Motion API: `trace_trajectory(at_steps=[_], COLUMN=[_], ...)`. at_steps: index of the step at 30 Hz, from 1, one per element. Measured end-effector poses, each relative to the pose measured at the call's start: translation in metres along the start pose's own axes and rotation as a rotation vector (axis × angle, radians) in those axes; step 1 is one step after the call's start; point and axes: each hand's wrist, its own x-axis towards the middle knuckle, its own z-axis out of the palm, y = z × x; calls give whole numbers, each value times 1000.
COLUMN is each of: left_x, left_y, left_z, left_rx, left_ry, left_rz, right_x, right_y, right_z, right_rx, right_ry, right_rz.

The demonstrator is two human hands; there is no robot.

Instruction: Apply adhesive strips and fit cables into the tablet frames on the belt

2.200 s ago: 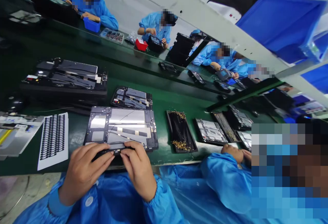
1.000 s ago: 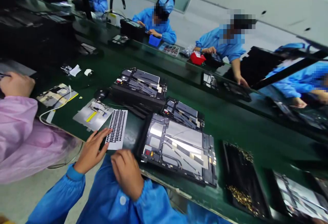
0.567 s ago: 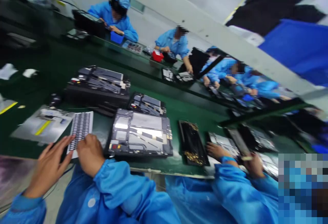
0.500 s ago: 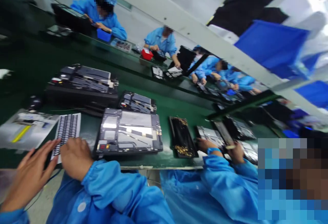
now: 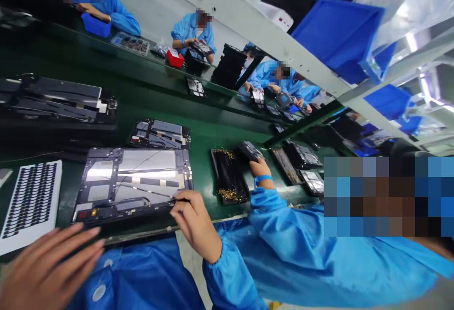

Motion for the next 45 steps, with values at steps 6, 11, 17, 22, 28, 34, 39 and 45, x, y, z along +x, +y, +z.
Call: trace_trajectory(at_steps=[6,11,17,22,28,34,39,45], left_x=[87,103,104,108,118,121,122,122], left_y=[57,59,62,62,68,73,73,73], left_z=[36,48,59,63,64,68,68,68], left_rx=[-118,-80,-61,-40,-22,-4,1,2], left_ry=[-44,-34,-66,-85,-73,-82,-83,-82], left_rz=[126,127,121,110,79,-2,-7,-4], right_x=[6,8,13,12,-1,-6,-3,-1], right_y=[3,2,-2,-1,12,13,13,14], right_z=[4,1,-3,-2,1,6,5,4], right_rx=[12,-17,-59,-15,203,167,130,106], right_ry=[-34,-37,-73,-66,73,114,93,95], right_rz=[0,-30,-21,5,33,26,17,-6])
